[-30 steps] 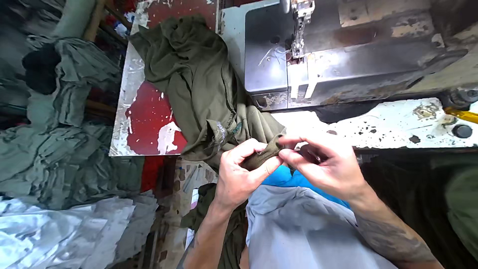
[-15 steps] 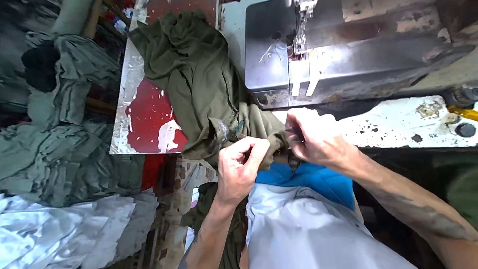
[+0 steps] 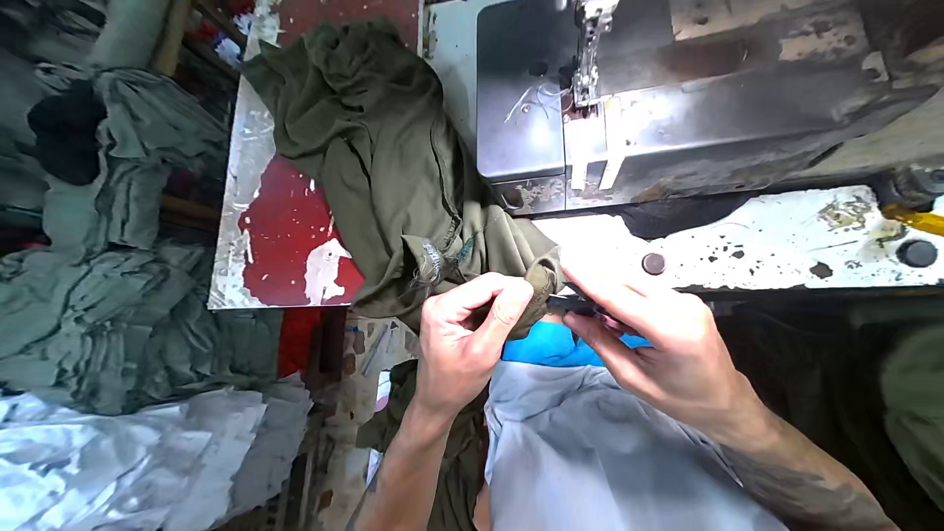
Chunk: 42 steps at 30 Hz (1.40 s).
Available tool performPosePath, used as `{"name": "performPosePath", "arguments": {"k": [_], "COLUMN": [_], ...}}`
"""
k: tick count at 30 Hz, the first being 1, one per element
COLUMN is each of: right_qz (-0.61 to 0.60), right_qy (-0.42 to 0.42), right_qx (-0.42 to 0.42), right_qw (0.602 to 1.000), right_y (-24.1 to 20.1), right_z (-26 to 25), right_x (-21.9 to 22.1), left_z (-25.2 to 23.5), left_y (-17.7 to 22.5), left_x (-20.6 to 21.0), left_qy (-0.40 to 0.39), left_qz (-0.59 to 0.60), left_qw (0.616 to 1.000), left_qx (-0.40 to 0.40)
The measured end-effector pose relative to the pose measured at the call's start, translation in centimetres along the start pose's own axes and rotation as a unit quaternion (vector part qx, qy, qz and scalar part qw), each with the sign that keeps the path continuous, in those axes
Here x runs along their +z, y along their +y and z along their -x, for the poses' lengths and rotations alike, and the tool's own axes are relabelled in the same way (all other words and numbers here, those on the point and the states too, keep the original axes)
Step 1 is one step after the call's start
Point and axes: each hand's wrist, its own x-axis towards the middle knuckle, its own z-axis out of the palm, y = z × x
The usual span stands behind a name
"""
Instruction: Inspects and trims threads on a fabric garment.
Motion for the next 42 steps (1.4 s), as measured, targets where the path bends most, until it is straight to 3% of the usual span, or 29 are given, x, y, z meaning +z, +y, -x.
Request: {"name": "performPosePath", "arguments": {"k": [30, 36, 39, 42], "right_qz": [0.008, -0.233, -0.219, -0.158], "right_qy": [0.015, 0.098, 0.100, 0.074], "right_qx": [-0.038, -0.030, -0.009, -0.048], "right_qw": [0.999, 0.967, 0.971, 0.984], "right_y": [0.6, 1.0, 1.5, 1.6], "right_z": [-0.4, -0.3, -0.5, -0.9], "right_x": [0.5, 0.3, 1.2, 1.7], "left_z": [0.2, 0.2, 0.2, 0.3], "left_y": [0.8, 0.2, 0.1, 0.2], "left_x": [0.1, 0.1, 0.1, 0.2], "left_qy": [0.001, 0.011, 0.004, 0.004], "left_qz": [-0.040, -0.040, -0.025, -0.029], "left_qw": [0.999, 0.999, 0.999, 0.999], "left_qx": [0.031, 0.025, 0.019, 0.026]}}
